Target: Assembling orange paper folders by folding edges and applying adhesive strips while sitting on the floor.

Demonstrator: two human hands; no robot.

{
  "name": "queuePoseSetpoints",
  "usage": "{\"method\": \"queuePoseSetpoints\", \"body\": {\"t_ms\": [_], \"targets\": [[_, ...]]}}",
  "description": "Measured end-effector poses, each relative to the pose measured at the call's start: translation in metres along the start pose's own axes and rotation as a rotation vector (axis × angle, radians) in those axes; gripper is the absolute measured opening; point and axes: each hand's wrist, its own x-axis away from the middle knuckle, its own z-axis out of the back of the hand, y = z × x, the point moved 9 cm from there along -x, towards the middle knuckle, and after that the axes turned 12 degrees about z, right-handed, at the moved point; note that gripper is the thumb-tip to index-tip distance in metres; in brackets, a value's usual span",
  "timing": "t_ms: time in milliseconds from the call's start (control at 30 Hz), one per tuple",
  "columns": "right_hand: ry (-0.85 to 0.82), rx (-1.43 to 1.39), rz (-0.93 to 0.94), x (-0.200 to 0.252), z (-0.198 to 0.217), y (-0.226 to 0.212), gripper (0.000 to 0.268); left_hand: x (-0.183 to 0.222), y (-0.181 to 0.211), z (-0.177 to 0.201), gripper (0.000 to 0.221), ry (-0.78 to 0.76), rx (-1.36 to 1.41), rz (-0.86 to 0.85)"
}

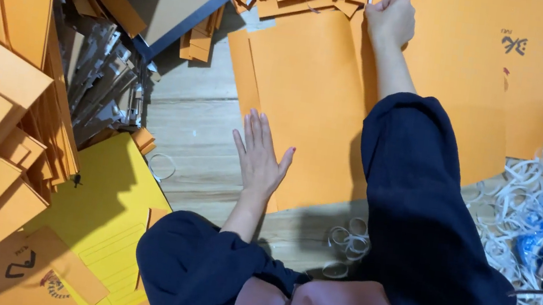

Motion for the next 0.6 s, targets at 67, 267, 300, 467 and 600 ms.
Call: {"method": "queuePoseSetpoints", "body": {"t_ms": [67,267,300,467,600], "targets": [[-0.089,-0.059,-0.091,-0.002,-0.017,0.017,0.019,-0.004,0.004,0.004,0.085,0.036,0.019,-0.041],[-0.356,-0.408,-0.148,0.046,0.066,-0.026,0.011,-0.007,-0.004,-0.013,0.087,-0.001,0.007,-0.040],[-0.345,-0.402,-0.149,0.063,0.085,-0.027,0.011,-0.009,-0.004,-0.013,0.087,0.000,0.014,-0.051],[-0.451,-1.094,-0.108,0.173,0.116,-0.058,0.009,0.011,0.003,0.014,0.069,0.047,0.191,0.001],[-0.523,-1.356,-0.114,0.262,0.112,-0.101,0.009,0.048,0.015,0.002,0.052,-0.051,0.755,-0.012]]}}
